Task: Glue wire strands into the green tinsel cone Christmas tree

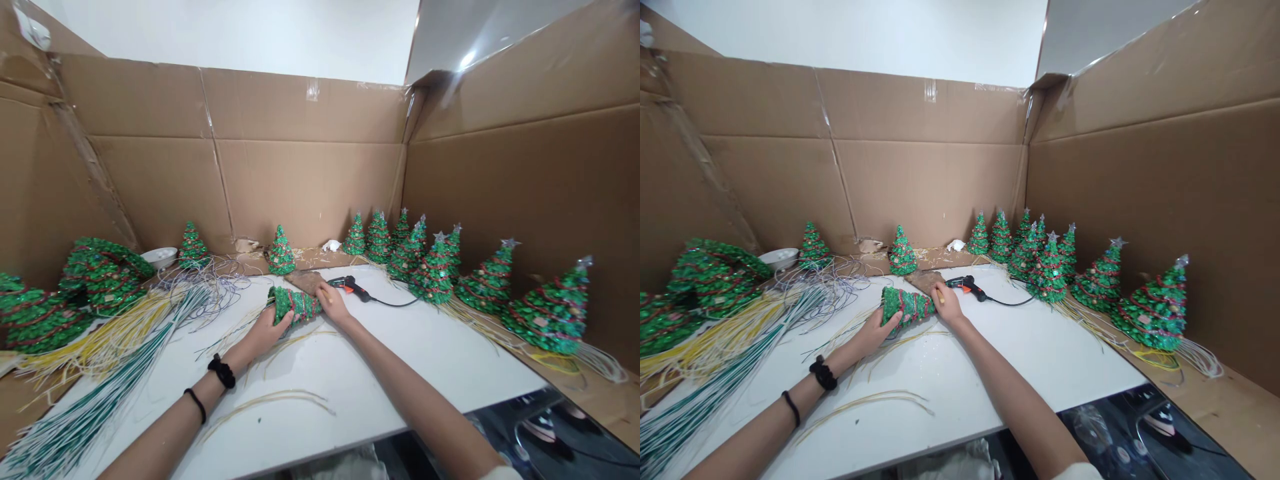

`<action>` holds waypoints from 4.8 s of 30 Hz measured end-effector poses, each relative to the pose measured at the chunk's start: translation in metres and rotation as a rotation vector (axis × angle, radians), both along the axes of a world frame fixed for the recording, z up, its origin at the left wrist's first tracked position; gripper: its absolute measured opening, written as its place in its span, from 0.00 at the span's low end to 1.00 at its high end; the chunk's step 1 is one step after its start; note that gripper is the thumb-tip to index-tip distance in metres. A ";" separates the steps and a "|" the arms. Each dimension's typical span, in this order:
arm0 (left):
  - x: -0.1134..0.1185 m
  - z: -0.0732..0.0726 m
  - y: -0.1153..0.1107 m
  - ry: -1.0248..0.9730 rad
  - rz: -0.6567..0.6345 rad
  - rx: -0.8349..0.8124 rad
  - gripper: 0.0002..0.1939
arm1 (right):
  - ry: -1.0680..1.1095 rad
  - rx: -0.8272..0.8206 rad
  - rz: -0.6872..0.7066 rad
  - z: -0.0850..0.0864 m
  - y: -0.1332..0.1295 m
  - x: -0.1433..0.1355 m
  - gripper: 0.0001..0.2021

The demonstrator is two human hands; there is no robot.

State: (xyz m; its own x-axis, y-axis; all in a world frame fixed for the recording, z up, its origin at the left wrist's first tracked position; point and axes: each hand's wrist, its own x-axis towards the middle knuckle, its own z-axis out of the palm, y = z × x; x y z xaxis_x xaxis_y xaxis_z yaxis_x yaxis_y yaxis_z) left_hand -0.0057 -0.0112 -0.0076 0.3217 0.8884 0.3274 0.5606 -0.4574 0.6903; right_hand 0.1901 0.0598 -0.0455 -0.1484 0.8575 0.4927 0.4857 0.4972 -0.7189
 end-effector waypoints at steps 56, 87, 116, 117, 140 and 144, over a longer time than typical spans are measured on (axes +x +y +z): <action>0.000 0.000 0.000 -0.014 0.010 -0.023 0.18 | 0.439 0.019 0.014 0.037 -0.032 -0.013 0.27; -0.001 0.022 -0.005 -0.435 -0.166 -0.530 0.18 | 0.553 -0.115 0.129 0.032 -0.037 -0.034 0.19; -0.013 -0.007 0.020 -0.257 0.274 0.106 0.17 | -0.583 0.528 0.474 0.015 -0.068 -0.060 0.08; -0.014 -0.006 0.019 -0.257 0.308 0.140 0.17 | -0.583 0.526 0.462 0.016 -0.067 -0.059 0.09; 0.020 -0.009 -0.013 0.674 -0.040 0.376 0.06 | -0.162 0.317 -0.136 0.033 -0.040 -0.011 0.16; 0.021 -0.009 -0.014 0.649 -0.063 0.331 0.04 | -0.178 0.297 -0.154 0.034 -0.040 -0.010 0.16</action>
